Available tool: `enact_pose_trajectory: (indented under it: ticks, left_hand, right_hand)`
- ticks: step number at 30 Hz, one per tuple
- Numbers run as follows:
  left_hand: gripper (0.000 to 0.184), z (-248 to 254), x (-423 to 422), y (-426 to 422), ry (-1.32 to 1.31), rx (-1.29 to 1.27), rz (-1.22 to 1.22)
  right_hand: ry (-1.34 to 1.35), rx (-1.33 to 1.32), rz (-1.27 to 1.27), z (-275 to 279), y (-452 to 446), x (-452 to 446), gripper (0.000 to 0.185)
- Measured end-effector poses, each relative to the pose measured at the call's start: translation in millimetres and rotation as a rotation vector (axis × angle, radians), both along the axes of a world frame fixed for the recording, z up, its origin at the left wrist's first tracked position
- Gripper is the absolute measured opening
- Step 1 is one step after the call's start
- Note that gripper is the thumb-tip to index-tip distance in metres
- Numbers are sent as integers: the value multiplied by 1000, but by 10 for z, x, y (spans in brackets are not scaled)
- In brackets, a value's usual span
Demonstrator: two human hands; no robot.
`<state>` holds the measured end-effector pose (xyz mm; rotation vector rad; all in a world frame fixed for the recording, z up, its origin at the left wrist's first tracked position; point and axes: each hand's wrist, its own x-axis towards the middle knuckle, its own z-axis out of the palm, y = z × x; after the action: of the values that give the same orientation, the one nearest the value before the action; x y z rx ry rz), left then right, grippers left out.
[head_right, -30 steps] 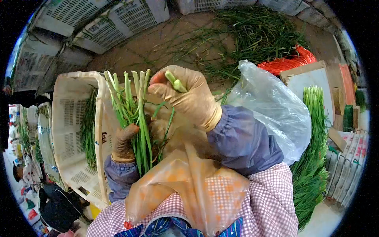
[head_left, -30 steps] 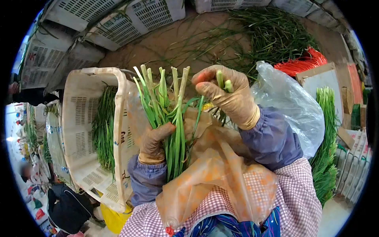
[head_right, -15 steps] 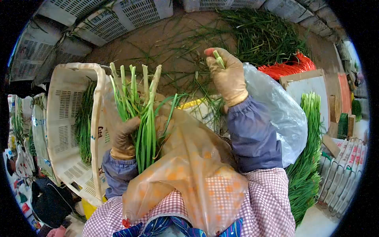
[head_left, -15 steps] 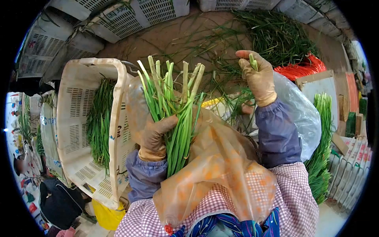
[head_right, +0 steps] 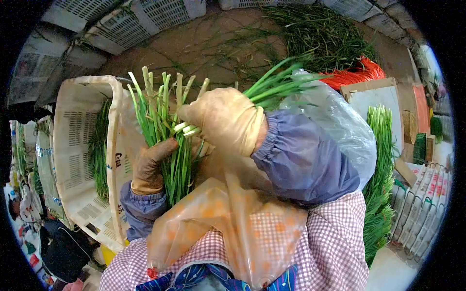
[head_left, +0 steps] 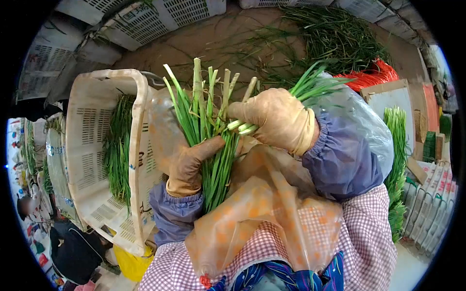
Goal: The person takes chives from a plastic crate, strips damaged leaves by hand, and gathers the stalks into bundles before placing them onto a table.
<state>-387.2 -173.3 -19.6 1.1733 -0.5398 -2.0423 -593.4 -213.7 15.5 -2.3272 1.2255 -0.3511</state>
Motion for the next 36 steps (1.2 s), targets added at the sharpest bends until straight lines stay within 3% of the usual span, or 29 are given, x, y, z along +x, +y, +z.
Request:
enact_pose_trajectory:
  ticks: [2,4,6,8,12,15,17,18,20,21,22,24,26,29,31,32,34,36]
  left_hand:
    - [41,-17,10,0,-55,-31,-21]
    - [41,-58,-1,-24,168,29,95]
    - [45,-61,-7,-50,223,45,75]
    - [55,-31,-52,-55,89,-175,-42]
    - [60,-58,-50,-59,-46,-190,-125]
    - [61,-117,-27,-42,-14,-167,-148]
    - [62,-106,-33,-32,6,-155,-154]
    - [61,-49,-49,-24,-14,-120,-119]
    - [61,-16,-45,-21,-35,-87,-82]
    - [60,-25,-26,-27,94,-52,-53]
    - [59,-37,-17,-36,222,-20,-25]
    - [56,-107,-17,-50,225,-77,21]
    - [56,-121,-14,-58,316,39,15]
    - [56,-115,-70,-38,329,137,126]
    - [55,-102,-38,-38,322,151,117]
    - [55,-97,-28,-44,330,164,112]
    - [55,-95,-10,-30,291,70,93]
    - [54,-72,-65,-5,252,-5,81]
  right_hand:
    - [-86,-32,30,-33,-26,-24,26]
    - [-173,-65,52,-82,-30,-11,27]
    - [-363,-114,-19,-152,-27,17,30]
    - [-269,-114,-39,-215,-18,37,34]
    - [-359,-127,-175,-330,6,94,23]
    - [-672,-119,-448,-342,-66,17,10]
    - [-716,-333,-565,-406,-246,-288,14]
    - [-730,-475,-688,-435,-407,-537,6]
    - [-998,-247,-1146,-313,-584,-1107,19]
    - [-1067,-389,-1198,-433,-704,-1447,19]
    - [-923,-258,-1228,-452,-689,-1702,19]
    - [-566,-256,-1132,-576,-663,-1696,25]
    - [-689,-177,-863,-730,-506,-1360,26]
    - [-798,-6,-826,-646,-355,-1072,18]
    - [-752,-457,-890,-729,-516,-1171,15]
    - [-599,-526,-988,-679,-580,-1310,18]
    - [-800,-481,-855,-562,-702,-1384,20]
    - [-809,-112,-745,-439,-587,-1167,21]
